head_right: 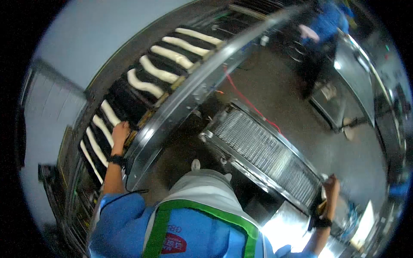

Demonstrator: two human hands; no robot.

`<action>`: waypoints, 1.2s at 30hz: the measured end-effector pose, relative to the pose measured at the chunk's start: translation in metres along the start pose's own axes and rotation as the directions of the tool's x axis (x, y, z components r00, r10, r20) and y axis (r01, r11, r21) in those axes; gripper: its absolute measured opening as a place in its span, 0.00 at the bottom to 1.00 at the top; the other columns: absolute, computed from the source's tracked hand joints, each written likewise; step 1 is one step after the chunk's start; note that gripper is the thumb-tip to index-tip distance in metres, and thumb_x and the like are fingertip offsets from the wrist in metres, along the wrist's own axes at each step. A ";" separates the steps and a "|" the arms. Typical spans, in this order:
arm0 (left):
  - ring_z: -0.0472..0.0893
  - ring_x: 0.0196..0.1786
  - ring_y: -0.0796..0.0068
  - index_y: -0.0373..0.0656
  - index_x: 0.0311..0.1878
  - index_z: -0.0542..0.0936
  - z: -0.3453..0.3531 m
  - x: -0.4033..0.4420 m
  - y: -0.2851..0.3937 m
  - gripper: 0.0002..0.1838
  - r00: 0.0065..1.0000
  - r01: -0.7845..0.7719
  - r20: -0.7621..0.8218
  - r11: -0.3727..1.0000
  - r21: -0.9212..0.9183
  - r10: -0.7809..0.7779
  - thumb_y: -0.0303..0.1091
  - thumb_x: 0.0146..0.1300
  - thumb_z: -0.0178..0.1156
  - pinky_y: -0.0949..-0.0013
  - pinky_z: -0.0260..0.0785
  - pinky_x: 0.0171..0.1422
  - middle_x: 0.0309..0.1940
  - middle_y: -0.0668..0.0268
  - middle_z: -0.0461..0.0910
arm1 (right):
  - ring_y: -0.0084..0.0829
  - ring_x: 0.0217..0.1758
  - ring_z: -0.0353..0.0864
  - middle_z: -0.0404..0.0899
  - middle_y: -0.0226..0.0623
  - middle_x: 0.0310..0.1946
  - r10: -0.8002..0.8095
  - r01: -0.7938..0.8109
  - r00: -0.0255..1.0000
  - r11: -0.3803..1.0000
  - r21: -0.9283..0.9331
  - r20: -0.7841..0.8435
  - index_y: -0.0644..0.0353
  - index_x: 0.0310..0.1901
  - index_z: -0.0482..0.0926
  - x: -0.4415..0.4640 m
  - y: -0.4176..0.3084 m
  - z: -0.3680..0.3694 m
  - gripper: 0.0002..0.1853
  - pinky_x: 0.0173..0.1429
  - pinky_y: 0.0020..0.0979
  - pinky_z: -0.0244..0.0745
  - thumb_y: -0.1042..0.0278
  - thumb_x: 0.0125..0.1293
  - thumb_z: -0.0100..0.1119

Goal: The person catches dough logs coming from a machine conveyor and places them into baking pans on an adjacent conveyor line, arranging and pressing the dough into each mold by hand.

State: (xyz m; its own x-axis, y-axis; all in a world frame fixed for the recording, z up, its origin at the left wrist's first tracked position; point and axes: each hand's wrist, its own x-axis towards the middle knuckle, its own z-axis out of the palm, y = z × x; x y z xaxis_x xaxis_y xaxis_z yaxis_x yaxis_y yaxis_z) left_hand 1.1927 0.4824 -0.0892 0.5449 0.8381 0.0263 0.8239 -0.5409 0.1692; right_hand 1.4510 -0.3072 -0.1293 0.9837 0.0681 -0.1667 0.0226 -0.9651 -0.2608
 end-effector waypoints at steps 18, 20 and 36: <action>0.72 0.38 0.59 0.44 0.41 0.73 0.025 0.005 -0.020 0.13 0.937 -0.047 -0.338 0.930 -0.365 -0.085 0.35 0.52 0.51 0.63 0.63 0.44 0.34 0.58 0.74 | 0.35 0.58 0.56 0.58 0.38 0.52 -0.993 0.640 0.107 0.034 0.768 -0.045 0.54 0.52 0.61 -0.050 -0.585 -0.058 0.31 0.56 0.35 0.61 0.78 0.42 0.59; 0.71 0.38 0.62 0.44 0.44 0.71 0.024 0.000 -0.017 0.15 0.945 0.007 -0.300 0.920 -0.392 -0.134 0.38 0.54 0.49 0.65 0.62 0.44 0.38 0.60 0.73 | 0.39 0.58 0.57 0.56 0.41 0.55 -0.981 0.759 -0.150 -0.037 0.651 0.119 0.55 0.53 0.61 -0.040 -0.604 -0.037 0.31 0.55 0.32 0.61 0.73 0.44 0.59; 0.64 0.47 0.63 0.51 0.39 0.76 0.033 0.094 0.028 0.14 0.983 0.158 0.046 0.946 0.283 -0.178 0.40 0.50 0.47 0.59 0.54 0.46 0.41 0.65 0.73 | 0.26 0.41 0.71 0.72 0.36 0.39 -0.817 0.467 0.304 0.575 0.671 0.489 0.62 0.44 0.69 0.159 -0.437 0.044 0.16 0.41 0.24 0.68 0.71 0.52 0.54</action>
State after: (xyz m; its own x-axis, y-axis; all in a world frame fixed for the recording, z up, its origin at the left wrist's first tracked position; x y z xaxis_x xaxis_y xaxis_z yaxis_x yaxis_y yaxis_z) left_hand 1.2724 0.5435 -0.1146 0.3960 0.9169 -0.0494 0.9098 -0.3990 -0.1142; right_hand 1.5900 0.1371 -0.0839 0.1932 0.9333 -0.3026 0.3529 -0.3539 -0.8661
